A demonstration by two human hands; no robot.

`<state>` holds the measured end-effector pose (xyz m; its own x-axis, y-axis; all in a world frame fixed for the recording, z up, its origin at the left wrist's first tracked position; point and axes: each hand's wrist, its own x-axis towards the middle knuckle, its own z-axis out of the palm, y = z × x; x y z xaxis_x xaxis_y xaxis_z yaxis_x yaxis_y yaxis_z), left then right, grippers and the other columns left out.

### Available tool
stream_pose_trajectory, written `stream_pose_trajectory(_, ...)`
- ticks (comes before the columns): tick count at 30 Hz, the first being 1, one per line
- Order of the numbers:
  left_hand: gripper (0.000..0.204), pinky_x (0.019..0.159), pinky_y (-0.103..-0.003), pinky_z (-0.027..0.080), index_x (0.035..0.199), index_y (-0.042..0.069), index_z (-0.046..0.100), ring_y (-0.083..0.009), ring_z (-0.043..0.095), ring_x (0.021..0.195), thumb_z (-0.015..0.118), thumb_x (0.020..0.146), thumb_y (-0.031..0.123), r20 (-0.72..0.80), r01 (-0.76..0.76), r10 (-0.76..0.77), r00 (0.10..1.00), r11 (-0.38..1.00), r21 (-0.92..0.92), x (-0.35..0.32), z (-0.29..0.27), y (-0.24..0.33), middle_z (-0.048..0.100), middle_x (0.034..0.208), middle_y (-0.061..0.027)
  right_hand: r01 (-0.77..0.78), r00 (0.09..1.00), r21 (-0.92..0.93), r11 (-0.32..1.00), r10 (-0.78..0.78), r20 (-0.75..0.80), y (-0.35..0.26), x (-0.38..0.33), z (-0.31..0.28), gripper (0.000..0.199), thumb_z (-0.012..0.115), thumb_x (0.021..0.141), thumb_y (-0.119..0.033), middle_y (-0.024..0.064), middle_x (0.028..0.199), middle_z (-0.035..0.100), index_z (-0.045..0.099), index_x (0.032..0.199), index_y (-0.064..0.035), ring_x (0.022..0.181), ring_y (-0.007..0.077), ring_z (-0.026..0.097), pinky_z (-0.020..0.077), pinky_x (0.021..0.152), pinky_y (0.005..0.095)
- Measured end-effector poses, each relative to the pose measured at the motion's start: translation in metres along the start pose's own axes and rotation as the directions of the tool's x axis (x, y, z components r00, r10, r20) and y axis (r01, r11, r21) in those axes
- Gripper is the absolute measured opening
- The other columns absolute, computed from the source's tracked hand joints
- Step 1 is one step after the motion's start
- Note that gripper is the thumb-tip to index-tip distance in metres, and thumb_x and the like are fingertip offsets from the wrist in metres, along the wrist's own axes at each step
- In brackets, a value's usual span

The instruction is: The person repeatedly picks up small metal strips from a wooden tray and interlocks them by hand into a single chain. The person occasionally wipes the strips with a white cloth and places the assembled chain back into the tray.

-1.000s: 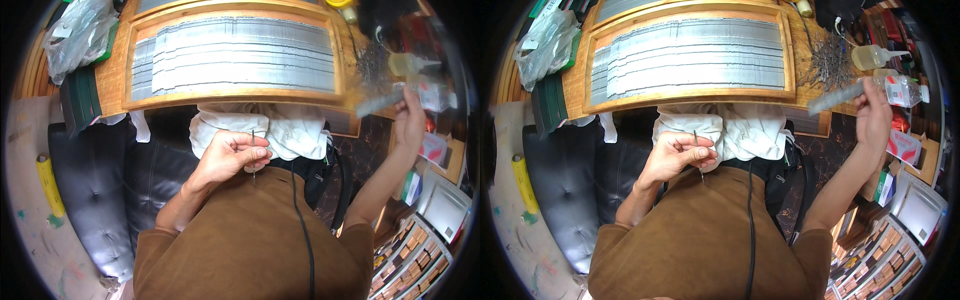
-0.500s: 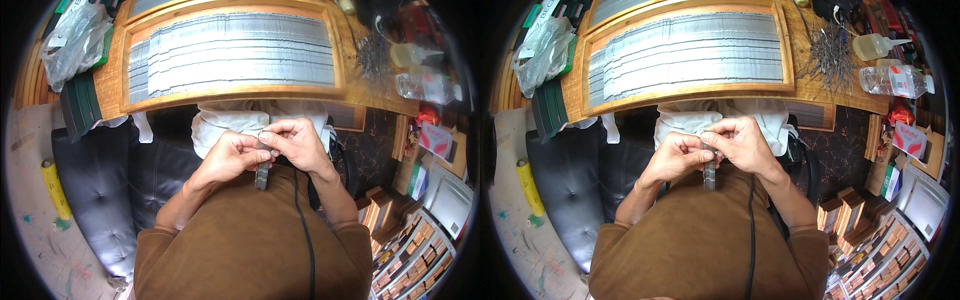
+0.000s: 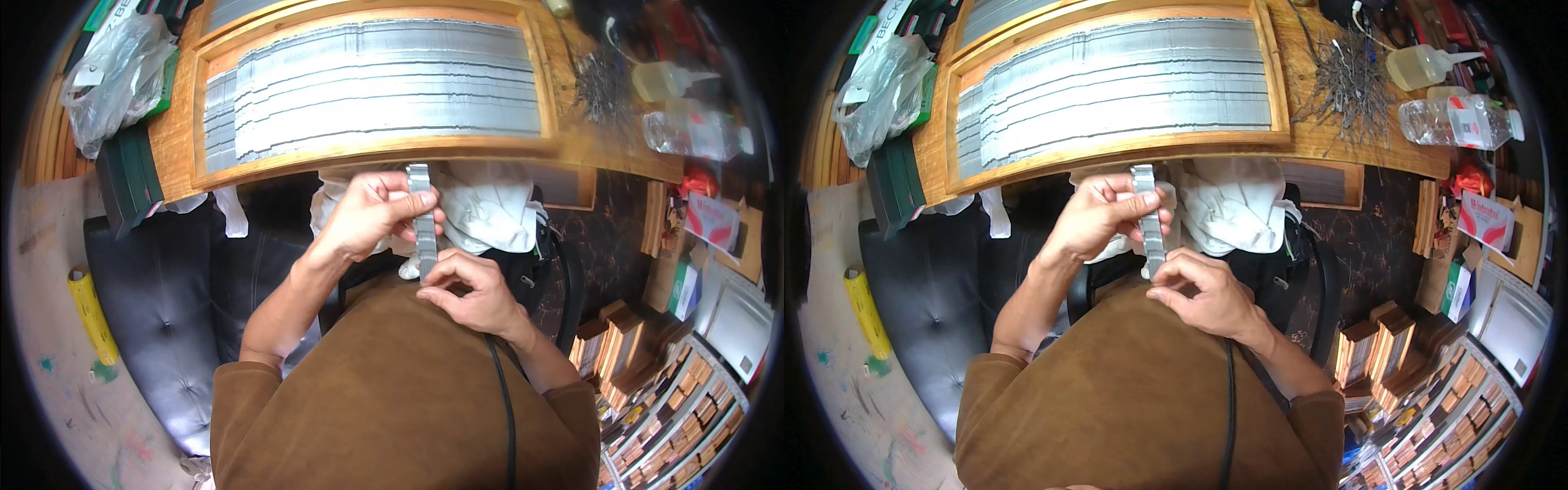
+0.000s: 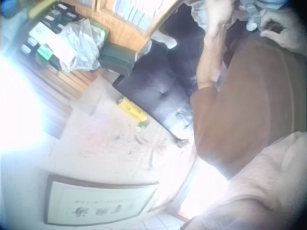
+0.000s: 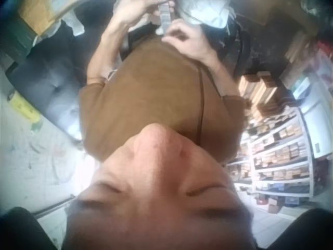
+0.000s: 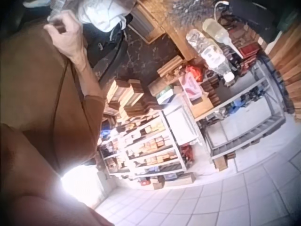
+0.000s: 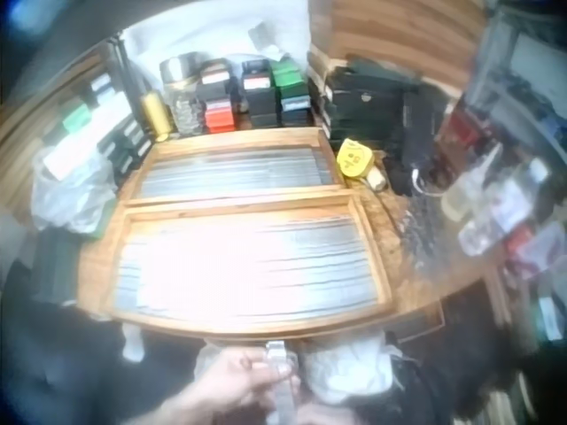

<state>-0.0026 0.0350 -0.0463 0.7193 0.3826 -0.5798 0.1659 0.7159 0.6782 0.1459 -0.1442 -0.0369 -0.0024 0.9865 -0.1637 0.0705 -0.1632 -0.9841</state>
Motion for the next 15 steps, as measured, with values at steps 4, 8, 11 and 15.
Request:
stream_pose_trajectory(4, 0.03, 0.061, -0.023, 0.059, 0.117, -0.002, 0.072, -0.0185, 0.077, 0.087, 0.075, 0.098, 0.021, 0.01, 0.02, -0.02, 1.0, 1.0, 0.005, 0.004, -0.005, 0.006, 0.078, 0.099, -0.0108, 0.038, 0.994, 0.066, 0.997, -0.031, -0.104, 0.01, 0.005, 0.021, 0.014, 0.078, 0.089, 0.003, 0.0122, 0.103, 0.078, 0.075, 0.103, 0.0015, 0.087, 0.0163, 0.076, 0.0622, 0.072, 0.0258)
stream_pose_trajectory(8, 0.032, 0.063, -0.023, 0.061, 0.119, -0.002, 0.072, -0.0196, 0.077, 0.088, 0.076, 0.097, 0.02, 0.002, 0.026, -0.026, 1.0, 1.0, -0.014, -0.001, -0.005, 0.006, 0.078, 0.101, -0.0118, 0.034, 0.992, 0.143, 0.989, -0.016, -0.126, 0.009, 0.008, 0.024, 0.015, 0.075, 0.091, 0.004, 0.0126, 0.1, 0.079, 0.076, 0.106, 0.0022, 0.088, 0.0174, 0.078, 0.063, 0.076, 0.0259)
stream_pose_trajectory(11, 0.031, 0.066, -0.024, 0.062, 0.12, -0.002, 0.072, -0.0198, 0.077, 0.088, 0.077, 0.097, 0.019, 0.013, 0.043, -0.043, 0.999, 0.998, -0.038, -0.005, -0.003, 0.008, 0.078, 0.103, -0.0133, -0.022, 0.996, 0.164, 0.986, 0.036, -0.082, 0.013, 0.008, 0.018, 0.017, 0.074, 0.091, 0.005, 0.0137, 0.102, 0.079, 0.076, 0.108, 0.0024, 0.092, 0.0182, 0.078, 0.0634, 0.077, 0.0258)
stream_pose_trajectory(15, 0.026, 0.065, -0.024, 0.06, 0.114, 0.0, 0.073, -0.0167, 0.076, 0.086, 0.077, 0.097, 0.018, 0.018, 0.03, -0.031, 0.999, 0.999, 0.019, 0.001, -0.006, 0.004, 0.078, 0.1, -0.0122, -0.081, 0.997, 0.14, 0.987, 0.082, 0.0, 0.006, 0.01, 0.009, 0.011, 0.078, 0.089, 0.005, 0.0118, 0.101, 0.077, 0.074, 0.099, 0.0045, 0.091, 0.0173, 0.076, 0.0628, 0.079, 0.0272)
